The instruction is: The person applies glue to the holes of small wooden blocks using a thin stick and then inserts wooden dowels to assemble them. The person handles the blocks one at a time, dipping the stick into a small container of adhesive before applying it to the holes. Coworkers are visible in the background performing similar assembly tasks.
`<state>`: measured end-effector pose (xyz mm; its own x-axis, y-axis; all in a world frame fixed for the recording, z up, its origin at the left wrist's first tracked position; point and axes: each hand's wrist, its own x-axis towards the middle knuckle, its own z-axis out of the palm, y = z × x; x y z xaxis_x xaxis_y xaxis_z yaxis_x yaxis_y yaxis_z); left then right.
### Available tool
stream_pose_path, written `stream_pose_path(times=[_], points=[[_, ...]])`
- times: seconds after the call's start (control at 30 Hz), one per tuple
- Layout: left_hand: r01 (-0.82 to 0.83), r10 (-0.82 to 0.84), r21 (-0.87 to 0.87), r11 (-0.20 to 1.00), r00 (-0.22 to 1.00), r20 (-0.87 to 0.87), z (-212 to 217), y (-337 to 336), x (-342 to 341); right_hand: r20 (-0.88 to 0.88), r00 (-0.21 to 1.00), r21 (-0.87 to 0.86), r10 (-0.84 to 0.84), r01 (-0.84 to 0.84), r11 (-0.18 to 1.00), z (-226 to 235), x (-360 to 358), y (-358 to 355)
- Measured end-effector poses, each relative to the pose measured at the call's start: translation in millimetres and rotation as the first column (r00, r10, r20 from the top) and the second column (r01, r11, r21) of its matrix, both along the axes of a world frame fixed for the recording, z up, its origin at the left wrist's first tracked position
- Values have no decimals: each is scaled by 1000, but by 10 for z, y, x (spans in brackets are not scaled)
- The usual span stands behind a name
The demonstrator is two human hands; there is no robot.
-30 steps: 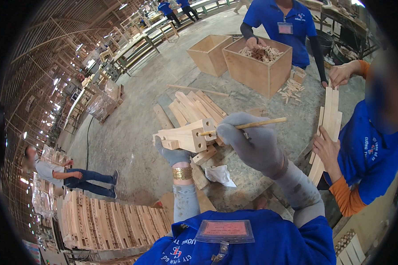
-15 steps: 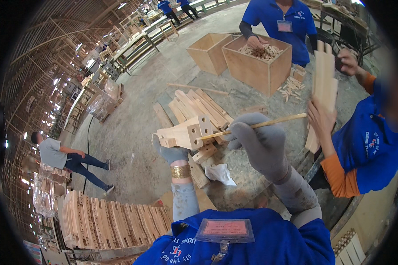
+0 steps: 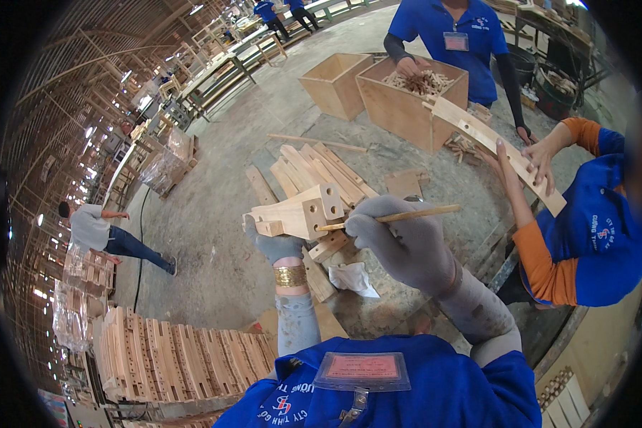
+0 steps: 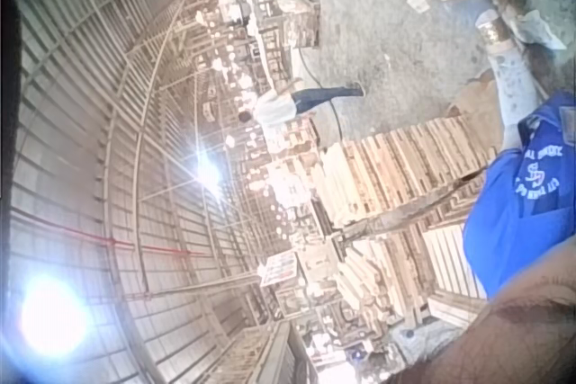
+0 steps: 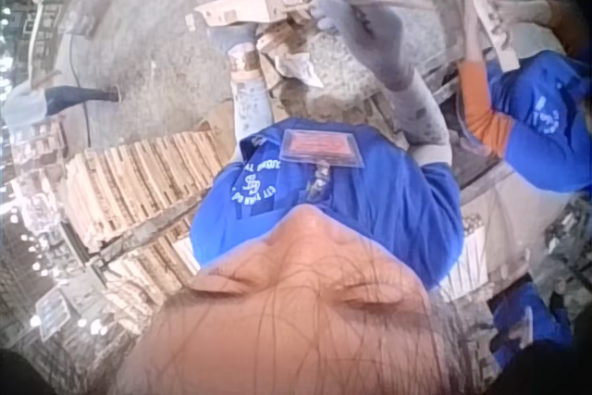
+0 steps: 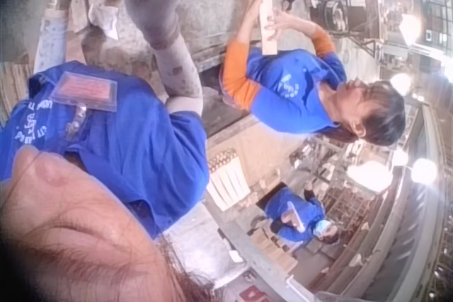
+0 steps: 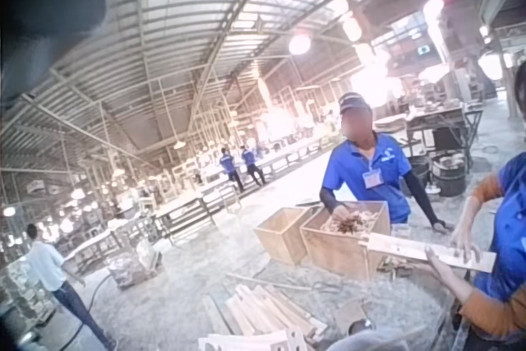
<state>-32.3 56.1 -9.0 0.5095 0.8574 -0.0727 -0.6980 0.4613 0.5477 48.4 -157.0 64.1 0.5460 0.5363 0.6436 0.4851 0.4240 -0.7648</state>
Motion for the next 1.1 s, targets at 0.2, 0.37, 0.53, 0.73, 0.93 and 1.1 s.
stream_pose_path(times=[0.2, 0.37, 0.53, 0.73, 0.93, 1.1], points=[[-55, 55, -3, 998, 998, -29, 21, 17, 22, 99, 992, 34, -72, 69, 997, -13, 14, -10], [-39, 39, 10, 999, 999, -8, 62, 4, 27, -20, 999, 69, -41, 42, 997, -32, -42, -2], [-91, 90, -19, 996, 996, -18, 54, 21, 42, 62, 996, 40, -60, 58, 998, -42, -44, -22], [-68, 68, -28, 997, 998, -9, 69, 28, 17, -274, 962, 156, -18, 63, 986, 3, -46, -62], [-51, 51, -2, 999, 999, -9, 60, 33, -20, -223, 974, 115, -25, 52, 992, 30, 7, -24], [-70, 70, 4, 998, 997, -33, 110, -13, -19, -191, 981, 65, 20, -7, 998, 60, -3, 80]])
